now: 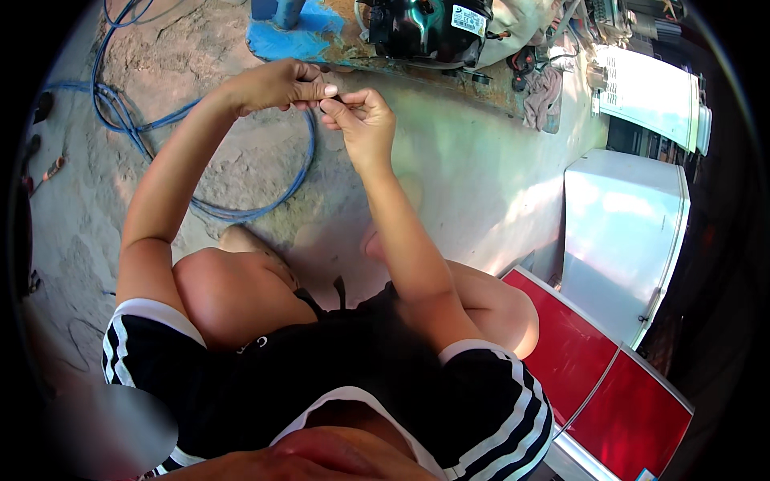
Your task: The person wipes down a refrigerator compressor by hand with a cloth, attaches electrical components to it, and connects wiring.
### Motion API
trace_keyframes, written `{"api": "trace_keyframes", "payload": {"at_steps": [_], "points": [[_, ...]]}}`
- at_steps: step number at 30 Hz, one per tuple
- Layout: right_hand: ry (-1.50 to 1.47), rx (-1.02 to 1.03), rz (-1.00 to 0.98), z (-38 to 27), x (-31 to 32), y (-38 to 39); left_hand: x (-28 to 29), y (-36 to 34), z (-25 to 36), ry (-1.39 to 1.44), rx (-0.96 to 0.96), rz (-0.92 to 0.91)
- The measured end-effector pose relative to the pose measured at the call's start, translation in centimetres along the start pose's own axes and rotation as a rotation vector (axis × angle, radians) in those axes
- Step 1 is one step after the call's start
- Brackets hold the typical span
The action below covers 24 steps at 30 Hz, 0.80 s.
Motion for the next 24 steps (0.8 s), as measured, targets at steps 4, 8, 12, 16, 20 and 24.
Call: {"api": "trace_keyframes", "payload": {"at_steps": [4,8,12,16,20,24], "points": [[-0.005,0.023,0.091,0.7,1.5,-0.4,-1.5,-1.0,-1.0,0.175,0.116,0.041],[0.056,0.077,0.099,1.1,2.1,-0.3,-2.6,-1.0,-1.3,0.289,0.199,0.093],[0.005,0.102,0.088,0.2,1.0,0.5,-1.1,-2.5,-1.0,0.126,0.022,0.257],[0.102,0.182,0.050,-0.1,1.1,-0.2,-1.1,-2.6,0.0,-0.126,-0.107,0.367],[-0.070,0.081,0.018,0.6,1.3,-0.9,-0.2,-2.8,0.4,-0.077,-0.169,0.399],[-0.073,0.156,0.138,-0.6,1.9,-1.6,1.1,-2.1,1.6,-0.084,-0.215,0.553]]}}
Point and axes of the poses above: each hand's wrist, its own y-axis away from the middle knuckle, its own x-axis out of the back of the hand, z = x × y, the point moved 10 cm from there along -y, towards the middle knuckle, and after that the axes turned 14 degrees about z, right-handed, at the moved point
